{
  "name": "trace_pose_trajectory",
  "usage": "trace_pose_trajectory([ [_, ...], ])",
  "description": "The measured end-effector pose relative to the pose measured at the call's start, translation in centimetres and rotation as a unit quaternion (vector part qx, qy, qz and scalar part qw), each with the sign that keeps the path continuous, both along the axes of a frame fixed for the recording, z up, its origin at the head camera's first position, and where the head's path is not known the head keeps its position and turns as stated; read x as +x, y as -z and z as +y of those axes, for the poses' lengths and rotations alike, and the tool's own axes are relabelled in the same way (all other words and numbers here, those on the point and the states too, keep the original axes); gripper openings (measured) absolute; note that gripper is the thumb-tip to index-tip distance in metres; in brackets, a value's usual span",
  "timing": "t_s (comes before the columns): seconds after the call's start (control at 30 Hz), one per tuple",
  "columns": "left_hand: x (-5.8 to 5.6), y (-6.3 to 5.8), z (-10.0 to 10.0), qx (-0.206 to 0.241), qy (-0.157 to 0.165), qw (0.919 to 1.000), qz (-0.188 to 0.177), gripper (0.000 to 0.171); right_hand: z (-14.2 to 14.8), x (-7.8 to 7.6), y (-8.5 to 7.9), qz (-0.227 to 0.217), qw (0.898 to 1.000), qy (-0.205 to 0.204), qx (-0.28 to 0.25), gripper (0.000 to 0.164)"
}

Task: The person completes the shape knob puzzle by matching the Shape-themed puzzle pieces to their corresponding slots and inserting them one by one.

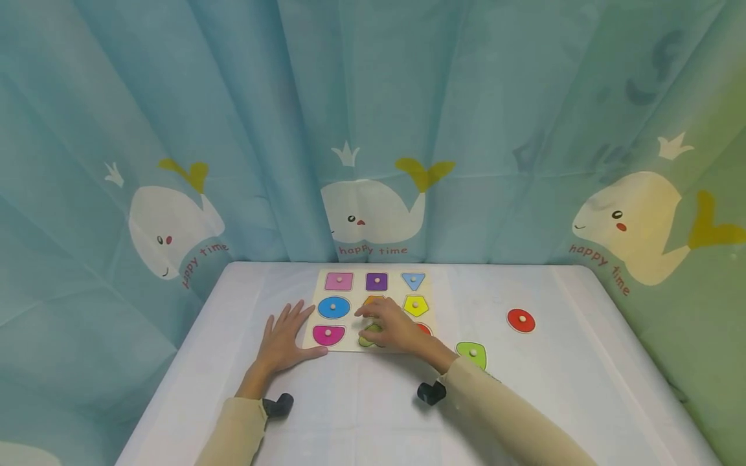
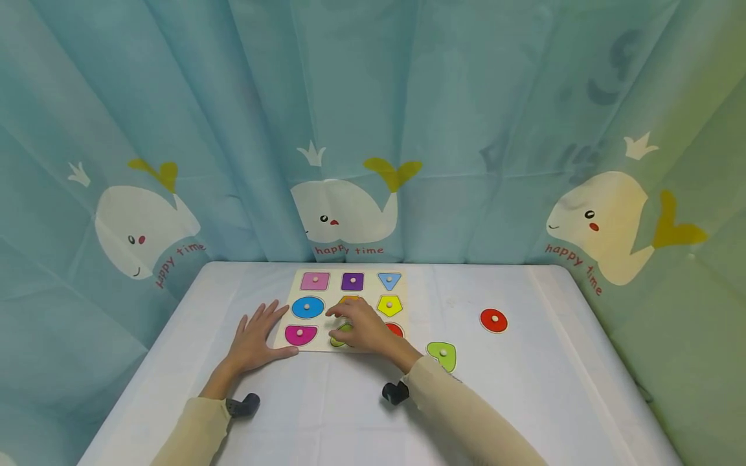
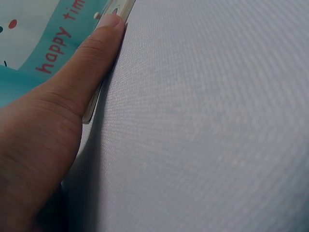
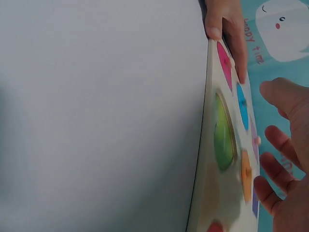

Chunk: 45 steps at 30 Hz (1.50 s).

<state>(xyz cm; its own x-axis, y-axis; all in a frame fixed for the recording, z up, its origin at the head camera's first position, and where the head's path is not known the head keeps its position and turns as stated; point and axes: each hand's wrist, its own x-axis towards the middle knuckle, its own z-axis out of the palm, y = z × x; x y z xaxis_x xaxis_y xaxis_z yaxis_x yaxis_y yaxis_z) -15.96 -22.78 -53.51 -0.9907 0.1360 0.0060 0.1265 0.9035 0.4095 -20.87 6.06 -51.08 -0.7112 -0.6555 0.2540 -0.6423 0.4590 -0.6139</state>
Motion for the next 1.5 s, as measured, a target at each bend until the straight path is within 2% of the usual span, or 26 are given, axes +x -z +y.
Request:
trace_pose_trajectory([
  [0.17,-0.2,0.1,-0.2,0.0,-0.004,1.0,-0.007,0.107,2.7,0.5,-0.1,0.009,1.0,0.012,-0.011,0.037],
  [0.33,-0.2,0.4,-0.3,0.003,-0.005,1.0,0.002,0.106,5.7,1.2,-0.3,0.005,0.999,0.031,-0.025,0.039],
  [0.7,-0.1,0.6,0.1,0.009,0.0,0.9999,0.007,0.105,12.0,3.5,0.6,-0.032,0.992,0.117,-0.017,0.04],
  [0.97,-0.1,1.0,0.4,0.013,0.003,0.9999,0.009,0.105,16.3,5.5,1.2,0.015,0.986,0.165,-0.01,0.039],
  [1.1,-0.2,1.0,0.3,0.005,0.004,1.0,-0.003,0.105,17.9,6.1,1.8,0.034,0.981,0.19,-0.005,0.04],
  [1.33,-0.2,0.7,0.1,0.001,-0.003,1.0,-0.001,0.106,19.9,6.6,2.3,0.072,0.977,0.201,-0.013,0.042],
  [1.5,-0.2,0.5,-0.2,0.003,-0.008,1.0,-0.005,0.106,20.6,6.6,2.9,0.077,0.975,0.209,-0.014,0.04],
])
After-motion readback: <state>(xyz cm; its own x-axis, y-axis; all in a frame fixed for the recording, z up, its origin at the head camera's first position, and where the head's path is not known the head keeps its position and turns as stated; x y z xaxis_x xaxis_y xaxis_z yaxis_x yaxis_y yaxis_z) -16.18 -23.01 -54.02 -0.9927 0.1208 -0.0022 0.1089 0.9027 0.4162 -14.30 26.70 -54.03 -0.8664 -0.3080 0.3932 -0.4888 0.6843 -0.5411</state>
